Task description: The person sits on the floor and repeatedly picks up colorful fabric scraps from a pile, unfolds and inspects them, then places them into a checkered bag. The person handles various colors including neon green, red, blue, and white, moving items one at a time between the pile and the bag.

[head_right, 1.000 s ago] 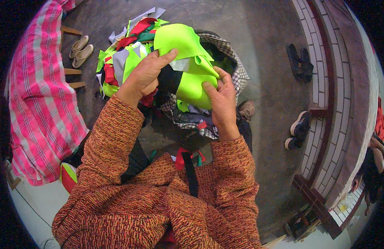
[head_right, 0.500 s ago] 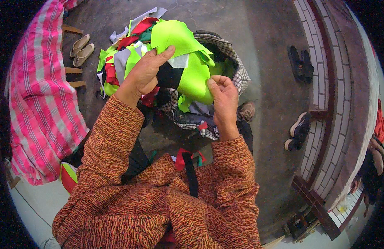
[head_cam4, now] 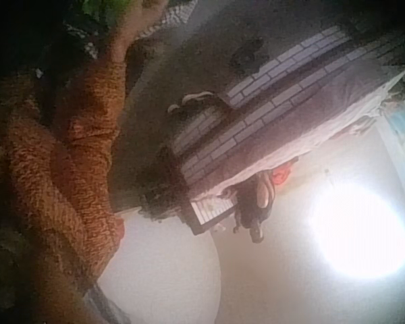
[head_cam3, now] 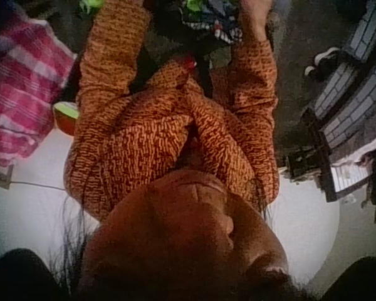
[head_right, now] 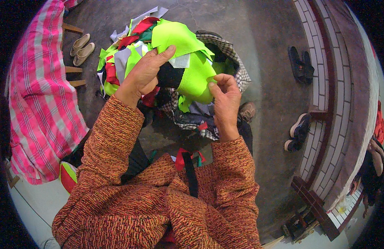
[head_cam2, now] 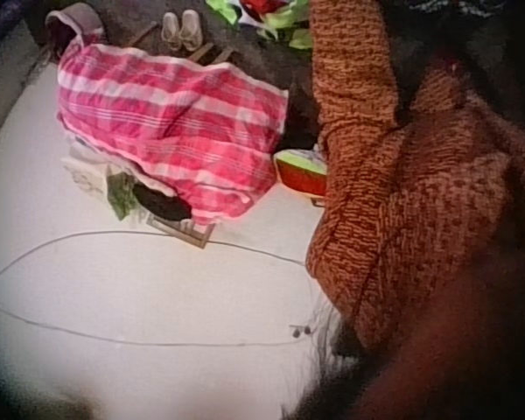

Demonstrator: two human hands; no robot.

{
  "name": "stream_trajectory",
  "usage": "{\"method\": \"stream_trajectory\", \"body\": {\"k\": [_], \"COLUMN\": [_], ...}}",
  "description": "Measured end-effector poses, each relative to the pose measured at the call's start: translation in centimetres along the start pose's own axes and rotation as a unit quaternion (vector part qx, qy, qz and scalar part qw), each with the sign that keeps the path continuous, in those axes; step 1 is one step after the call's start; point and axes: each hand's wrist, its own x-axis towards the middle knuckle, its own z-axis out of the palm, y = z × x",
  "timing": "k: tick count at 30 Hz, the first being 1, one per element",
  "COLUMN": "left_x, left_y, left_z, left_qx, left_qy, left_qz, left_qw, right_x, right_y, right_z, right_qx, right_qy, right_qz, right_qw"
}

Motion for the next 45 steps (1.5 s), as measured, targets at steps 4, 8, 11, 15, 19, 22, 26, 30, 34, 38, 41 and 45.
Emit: {"method": "stream_trajectory", "body": {"k": [4,8,11,15,19,22,26,30,34,38,41,45], "left_x": [0.0,0.1,0.0,0.2,0.3,-0.2,-0.3,0.2,0.3,0.2,0.0,-0.1], "left_y": [0.1,0.0,0.2,0.0,0.0,0.4,0.4,-0.1,-0.6,-0.9,-0.8,-1.1], "left_z": [-0.2,-0.6,-0.5,-0.6,-0.6,0.1,0.2,0.0,0.1,0.6,1.3,1.6], "left_qx": [-0.016,-0.011,-0.006,0.032,0.072,0.070,0.085,0.080,0.079,0.066,0.078,0.111], "left_qy": [0.001,0.022,0.025,0.039,0.041,0.050,0.060,0.053,0.034,0.013,0.001,-0.024], "left_qz": [0.005,0.010,0.003,0.027,0.052,0.043,0.050,0.026,0.026,0.008,-0.010,-0.031], "left_qw": [1.000,1.000,1.000,0.998,0.995,0.995,0.993,0.995,0.996,0.998,0.997,0.993], "right_x": [0.4,0.4,0.7,0.6,0.8,0.6,0.5,0.4,0.2,0.2,0.2,-0.3], "right_y": [0.2,0.1,0.1,-1.1,-1.9,-2.5,-3.0,-3.3,-3.4,-3.3,-3.3,-3.5], "right_z": [-0.8,-1.0,-1.2,-1.5,-2.1,-2.3,-2.6,-2.8,-2.7,-2.5,-2.2,-1.5], "right_qx": [-0.001,0.024,0.096,0.151,0.150,0.123,0.128,0.122,0.105,0.095,0.087,0.061], "right_qy": [-0.001,0.010,0.028,0.059,0.080,0.128,0.154,0.144,0.137,0.131,0.111,0.060], "right_qz": [-0.020,-0.036,-0.070,-0.114,-0.184,-0.212,-0.215,-0.205,-0.192,-0.168,-0.158,-0.113], "right_qw": [1.000,0.999,0.993,0.980,0.968,0.961,0.956,0.960,0.966,0.972,0.977,0.990]}}
